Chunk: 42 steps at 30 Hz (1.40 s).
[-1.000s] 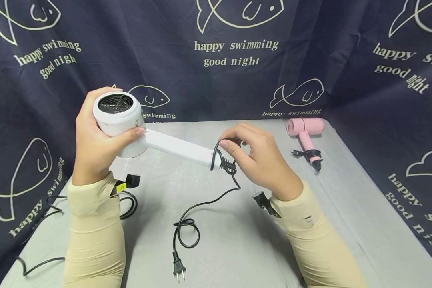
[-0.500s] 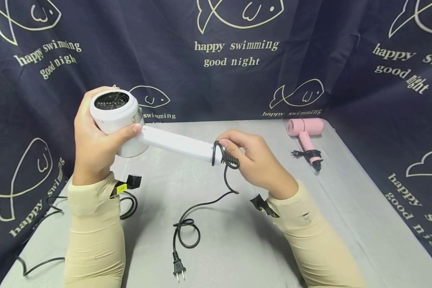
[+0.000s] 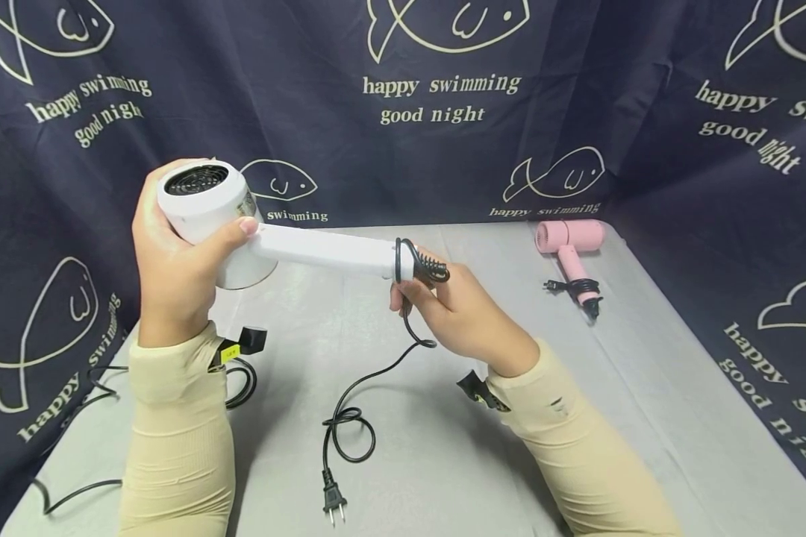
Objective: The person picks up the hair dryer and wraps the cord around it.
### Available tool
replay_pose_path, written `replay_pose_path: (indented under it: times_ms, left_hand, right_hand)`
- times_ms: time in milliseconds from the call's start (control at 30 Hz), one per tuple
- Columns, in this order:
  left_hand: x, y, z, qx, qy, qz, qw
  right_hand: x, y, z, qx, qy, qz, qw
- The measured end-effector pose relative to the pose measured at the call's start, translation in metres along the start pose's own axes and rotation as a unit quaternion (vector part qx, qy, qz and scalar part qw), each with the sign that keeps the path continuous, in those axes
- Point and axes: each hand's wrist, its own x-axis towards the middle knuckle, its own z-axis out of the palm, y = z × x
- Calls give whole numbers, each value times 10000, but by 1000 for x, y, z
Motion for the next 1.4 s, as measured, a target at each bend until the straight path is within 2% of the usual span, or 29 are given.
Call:
replay_pose_path:
  times_ms: [133, 267, 500, 667, 867, 1033, 1400]
  left_hand:
    - [0, 0, 2, 77, 81, -30, 9999]
    - [0, 0, 4, 31, 67, -93, 9999]
    - [-1, -2, 6, 145, 102, -158, 9997]
    - [0, -5, 6, 379, 260, -107, 9989]
    - [2, -9, 7, 559, 369, 108, 9977]
    - [3, -12, 8, 592, 430, 155, 9972]
    - [0, -10, 10, 1171, 673, 86, 9908]
  right_hand:
    - [-1, 11, 3, -368, -80, 240, 9990]
    - [-3, 20, 4, -769, -204, 293, 9964]
    - [-4, 21, 5, -1116, -290, 732, 9906]
    - [-6, 19, 7, -1145, -419, 939, 9881]
    - [-7, 17, 8, -1635, -425, 898, 9815]
    - [-8, 16, 8, -1982, -287, 828, 9762]
    - [-8, 10, 5, -2064, -161, 631, 9763]
